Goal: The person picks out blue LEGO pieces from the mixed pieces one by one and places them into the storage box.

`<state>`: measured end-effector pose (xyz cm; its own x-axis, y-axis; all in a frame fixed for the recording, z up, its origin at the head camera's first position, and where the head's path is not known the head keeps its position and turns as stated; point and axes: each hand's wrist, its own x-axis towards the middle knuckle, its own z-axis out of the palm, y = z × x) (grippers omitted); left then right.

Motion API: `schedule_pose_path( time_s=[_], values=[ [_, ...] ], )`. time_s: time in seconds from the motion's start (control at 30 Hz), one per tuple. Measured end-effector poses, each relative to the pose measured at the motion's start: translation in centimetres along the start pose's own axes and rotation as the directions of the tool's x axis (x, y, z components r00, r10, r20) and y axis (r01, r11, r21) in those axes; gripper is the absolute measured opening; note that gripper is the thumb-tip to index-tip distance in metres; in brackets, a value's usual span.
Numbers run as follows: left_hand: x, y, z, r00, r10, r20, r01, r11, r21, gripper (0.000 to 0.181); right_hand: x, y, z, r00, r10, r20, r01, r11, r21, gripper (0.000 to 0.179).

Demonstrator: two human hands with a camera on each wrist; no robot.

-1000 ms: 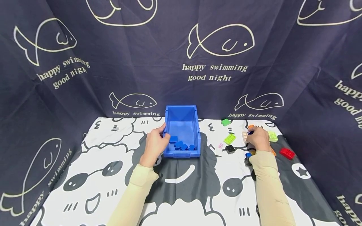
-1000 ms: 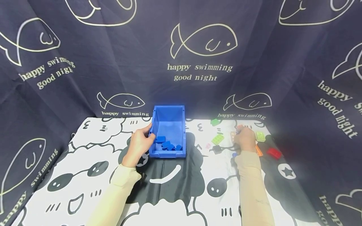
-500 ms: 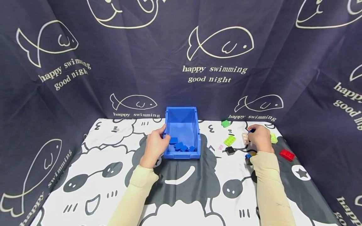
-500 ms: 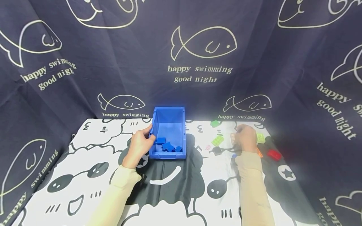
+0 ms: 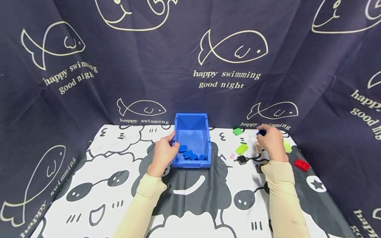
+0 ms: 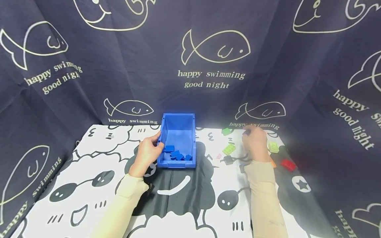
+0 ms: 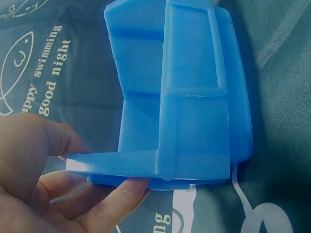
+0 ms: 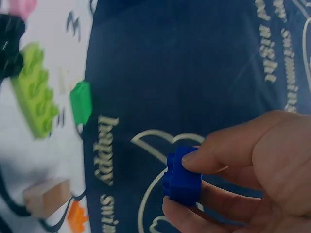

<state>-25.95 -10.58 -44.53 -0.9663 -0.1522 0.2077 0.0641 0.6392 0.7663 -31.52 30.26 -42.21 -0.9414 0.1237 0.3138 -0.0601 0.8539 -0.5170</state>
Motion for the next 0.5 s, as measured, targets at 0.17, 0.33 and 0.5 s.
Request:
schedule_pose_path(
  time_s=[0.17, 0.33, 0.5],
  values=[
    [0.1, 0.0, 0.0, 1.000, -0.004, 0.000, 0.004, 1.000, 0.012, 0.054, -0.3, -1.7, -0.4, 0.996, -0.086, -0.028, 0.086, 0.996, 0.011, 0.040],
    [0.0, -0.1, 0.0, 1.000, -0.007, 0.005, 0.007, 1.000, 0.008, 0.054, -0.7, -2.9, -0.6, 0.984, -0.164, -0.075, 0.165, 0.986, 0.015, 0.036],
    [0.1, -0.1, 0.0, 1.000, 0.000, -0.001, 0.000, 1.000, 0.003, 0.053, -1.2, -4.5, -1.1, 0.968, -0.225, -0.113, 0.229, 0.973, 0.022, 0.036]
  ],
)
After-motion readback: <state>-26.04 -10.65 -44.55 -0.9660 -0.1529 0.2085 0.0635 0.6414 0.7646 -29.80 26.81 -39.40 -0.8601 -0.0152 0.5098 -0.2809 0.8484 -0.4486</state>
